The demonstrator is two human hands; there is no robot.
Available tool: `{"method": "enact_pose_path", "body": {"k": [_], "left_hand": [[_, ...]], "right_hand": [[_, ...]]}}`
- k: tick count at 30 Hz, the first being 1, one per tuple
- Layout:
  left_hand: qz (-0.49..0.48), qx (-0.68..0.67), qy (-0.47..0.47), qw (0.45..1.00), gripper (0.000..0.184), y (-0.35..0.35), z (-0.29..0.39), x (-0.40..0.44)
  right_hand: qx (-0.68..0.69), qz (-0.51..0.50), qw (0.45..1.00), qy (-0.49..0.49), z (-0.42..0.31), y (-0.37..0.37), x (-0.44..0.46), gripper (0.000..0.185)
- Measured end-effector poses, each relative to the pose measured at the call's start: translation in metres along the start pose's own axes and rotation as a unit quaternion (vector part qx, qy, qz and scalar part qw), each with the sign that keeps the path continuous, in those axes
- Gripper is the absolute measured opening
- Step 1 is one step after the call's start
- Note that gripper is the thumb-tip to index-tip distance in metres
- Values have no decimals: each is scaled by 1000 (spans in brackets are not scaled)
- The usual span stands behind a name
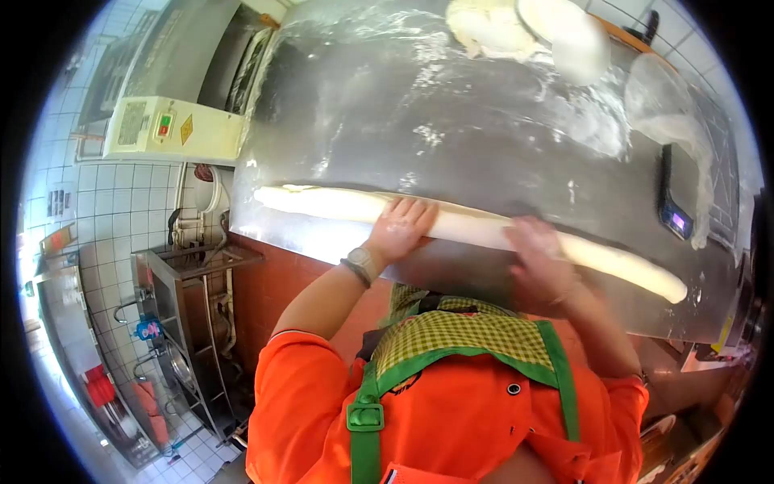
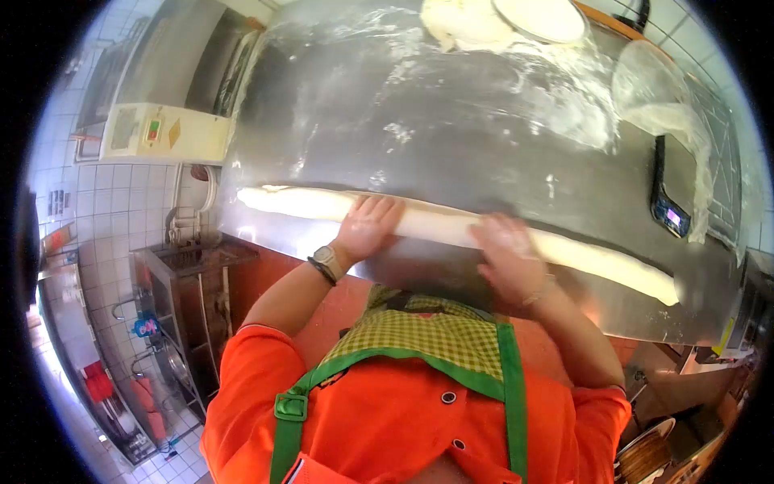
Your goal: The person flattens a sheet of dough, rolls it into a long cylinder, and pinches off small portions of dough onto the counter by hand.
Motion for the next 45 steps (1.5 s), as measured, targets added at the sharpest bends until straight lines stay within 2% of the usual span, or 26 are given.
{"method": "enact_pose_path", "body": {"k": [3,5,7,9,11,13,14,17,18,19,20,21,24,25,27,29,31,32,33,35,37,39,41,43,44,45], "left_hand": [[1,1,-1,1000,59,22,-70,-31],[-27,13,35,999,56,34,-118,-55],[-41,5,44,998,53,32,-143,-85],[39,30,25,998,58,25,-157,-114],[56,16,29,998,60,36,-161,-119],[13,-33,47,998,55,47,-174,-115],[-40,-68,55,995,61,41,-186,-117],[-11,-16,63,998,62,54,-215,-125],[-27,-11,45,999,59,53,-225,-128],[-27,-12,45,999,59,53,-227,-131],[4,18,12,1000,57,54,-223,-134],[36,49,-21,998,55,55,-221,-138],[108,7,17,994,56,46,-224,-166],[104,6,15,994,56,45,-227,-168],[109,-8,158,981,58,45,-249,-166],[123,-9,138,983,62,57,-262,-148],[60,-62,122,989,62,60,-273,-131],[24,-58,119,991,56,65,-278,-124],[28,-59,115,991,56,67,-285,-123],[-94,-51,117,987,49,61,-300,-121],[-127,-73,99,984,46,60,-310,-124],[-150,-54,118,980,48,59,-316,-127],[-110,-10,59,992,47,61,-299,-124],[-19,72,-39,996,47,66,-272,-123],[-5,47,-66,997,54,58,-251,-133],[28,61,-54,996,60,53,-235,-136]], "right_hand": [[-45,12,998,39,-45,-51,74,67],[-103,67,992,12,-63,-72,103,68],[-108,48,993,-19,-85,-79,124,65],[-118,40,991,-48,-104,-81,157,62],[26,-60,997,-43,-122,-95,195,57],[65,-86,994,-33,-135,-109,234,56],[103,-105,989,-14,-141,-115,254,55],[94,-156,983,-21,-158,-118,295,54],[92,-157,983,-21,-156,-126,302,54],[118,-110,986,42,-160,-132,310,53],[144,-64,982,104,-164,-135,316,52],[144,-67,982,104,-163,-142,322,52],[212,-166,959,88,-170,-144,360,53],[216,-165,959,84,-172,-142,362,53],[224,-159,961,34,-174,-141,365,53],[219,-134,967,6,-178,-141,358,53],[164,-35,982,-87,-181,-124,346,54],[159,-36,983,-87,-181,-127,336,54],[82,-12,995,-62,-180,-130,325,55],[1,17,999,-46,-177,-136,314,56],[-65,-54,995,-59,-173,-143,307,59],[-31,-104,991,-77,-168,-136,322,59],[7,-148,985,-87,-160,-135,325,59],[-25,-56,997,-45,-160,-127,323,60],[-103,36,994,-13,-165,-128,311,67],[-105,37,994,-14,-174,-132,297,67]]}}
Point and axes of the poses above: each hand's wrist, its own x-axis towards the middle knuckle, its own y-axis out of the back of the hand, z = x × y, the point moved 4 cm from there along x, towards the middle knuckle, and after that the axes turned 12 degrees about y, right-handed, at the moved point
